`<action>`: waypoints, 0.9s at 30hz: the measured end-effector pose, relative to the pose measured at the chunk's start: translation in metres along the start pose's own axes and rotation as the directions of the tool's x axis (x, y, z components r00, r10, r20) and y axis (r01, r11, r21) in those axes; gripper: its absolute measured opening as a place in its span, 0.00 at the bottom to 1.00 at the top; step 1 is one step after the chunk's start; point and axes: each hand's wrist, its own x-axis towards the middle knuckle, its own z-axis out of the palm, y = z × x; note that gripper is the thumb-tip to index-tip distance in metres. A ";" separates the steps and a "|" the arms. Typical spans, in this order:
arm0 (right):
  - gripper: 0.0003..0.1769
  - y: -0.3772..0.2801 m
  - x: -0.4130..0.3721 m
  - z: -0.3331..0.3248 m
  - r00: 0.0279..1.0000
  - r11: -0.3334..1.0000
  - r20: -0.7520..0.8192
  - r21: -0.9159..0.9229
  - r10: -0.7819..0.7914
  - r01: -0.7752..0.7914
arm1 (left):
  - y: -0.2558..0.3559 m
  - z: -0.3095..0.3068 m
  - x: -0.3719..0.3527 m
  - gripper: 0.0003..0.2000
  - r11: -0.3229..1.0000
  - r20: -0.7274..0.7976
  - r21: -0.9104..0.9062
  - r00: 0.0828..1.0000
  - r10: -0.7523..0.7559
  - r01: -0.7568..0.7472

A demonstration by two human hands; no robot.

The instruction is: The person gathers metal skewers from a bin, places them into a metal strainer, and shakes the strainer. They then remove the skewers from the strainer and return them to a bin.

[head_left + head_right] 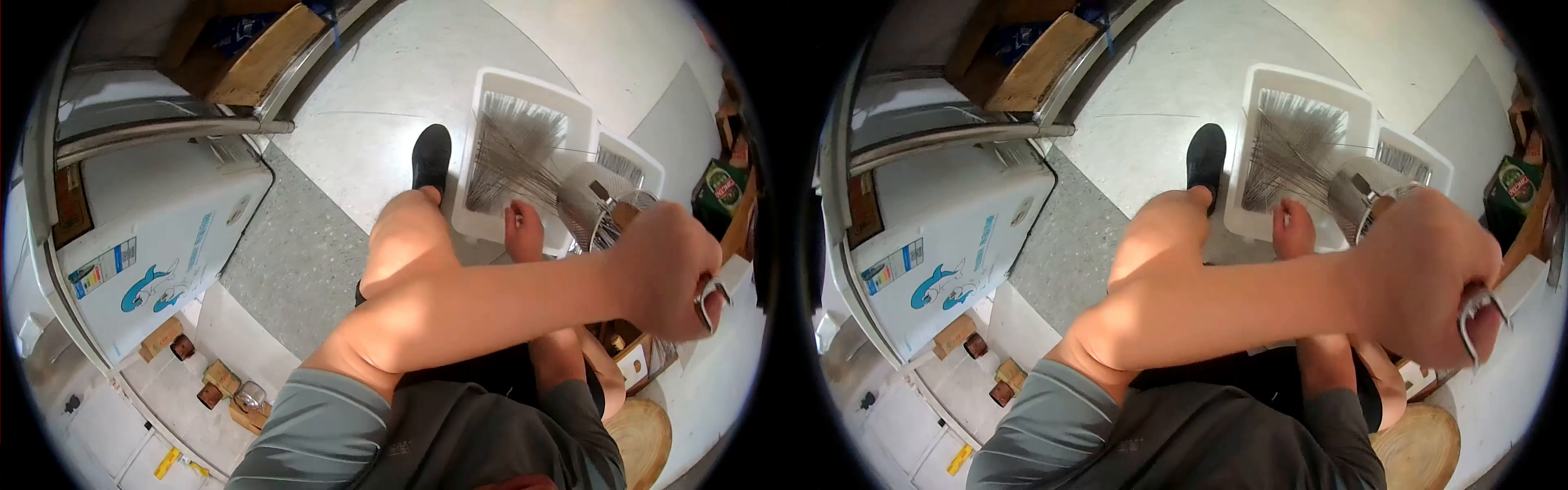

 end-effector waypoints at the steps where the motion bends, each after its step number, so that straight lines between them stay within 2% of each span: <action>1: 0.16 0.001 -0.013 -0.012 0.978 0.968 0.067 0.140 0.200 -0.207 | -0.001 -0.002 0.003 0.10 1.000 -0.030 0.011 0.999 0.019 -0.018; 3: 0.14 -0.008 -0.037 -0.070 0.986 0.986 0.164 -0.159 -0.025 0.051 | -0.002 -0.003 0.007 0.10 0.999 -0.078 0.017 0.996 0.042 -0.040; 5: 0.14 0.014 -0.053 -0.097 0.997 0.986 -0.002 -0.149 -0.079 0.078 | 0.000 -0.004 0.010 0.11 0.999 -0.078 -0.011 0.996 0.032 -0.033; 6: 0.13 0.031 -0.057 -0.091 0.973 1.000 -0.230 0.019 -0.015 0.019 | 0.002 -0.006 0.012 0.12 0.999 -0.082 -0.021 0.996 0.033 -0.035; 7: 0.16 0.048 -0.065 -0.094 0.935 0.928 -0.311 0.369 0.170 -0.046 | 0.005 -0.011 0.014 0.12 0.999 -0.030 -0.005 0.999 0.032 -0.032; 8: 0.18 0.047 -0.070 -0.101 0.857 0.738 -0.380 0.675 0.347 0.000 | 0.007 -0.017 0.015 0.12 0.999 0.020 0.013 0.999 0.032 -0.032; 9: 0.26 0.069 -0.077 -0.118 0.885 0.799 -0.366 0.602 0.289 -0.012 | 0.008 -0.021 0.016 0.12 0.999 0.068 0.031 0.997 0.032 -0.034; 11: 0.29 0.048 -0.080 -0.146 0.802 0.730 -0.518 0.665 0.298 0.158 | 0.003 -0.023 0.016 0.12 0.999 0.070 -0.005 0.997 0.044 -0.044; 12: 0.32 0.040 -0.077 -0.161 0.788 0.704 -0.573 0.656 0.227 0.274 | 0.005 -0.025 0.016 0.11 0.997 0.074 0.014 0.994 0.079 -0.080; 13: 0.32 0.036 -0.071 -0.174 0.785 0.664 -0.587 0.669 0.198 0.334 | 0.009 -0.027 0.015 0.10 0.993 0.079 0.034 0.991 0.110 -0.113; 15: 0.31 0.019 -0.054 -0.198 0.785 0.699 -0.615 0.596 0.080 0.396 | 0.010 -0.030 0.016 0.09 0.985 0.117 0.076 0.982 0.147 -0.157; 17: 0.31 0.013 -0.043 -0.215 0.828 0.678 -0.549 0.651 0.111 0.341 | 0.004 -0.034 0.013 0.08 0.979 0.177 0.124 0.974 0.140 -0.163; 18: 0.38 0.000 -0.033 -0.219 0.804 0.619 -0.589 0.661 0.077 0.425 | 0.002 -0.035 0.013 0.08 0.996 0.181 0.036 0.981 0.076 -0.084; 21: 0.45 -0.034 -0.006 -0.237 0.813 0.593 -0.581 0.645 -0.029 0.482 | 0.012 -0.035 0.011 0.10 1.000 0.176 0.007 0.984 0.014 -0.016; 22: 0.45 -0.038 0.001 -0.242 0.841 0.564 -0.540 0.688 -0.021 0.456 | 0.020 -0.033 0.012 0.13 0.973 0.154 -0.156 0.977 -0.147 0.171; 25: 0.40 -0.049 0.019 -0.253 0.903 0.490 -0.429 0.781 -0.029 0.387 | 0.021 -0.036 0.014 0.14 0.966 0.117 -0.122 0.970 -0.214 0.228; 27: 0.38 -0.055 0.031 -0.257 0.922 0.439 -0.385 0.824 -0.033 0.359 | 0.020 -0.034 0.014 0.13 0.947 0.099 -0.181 0.963 -0.251 0.266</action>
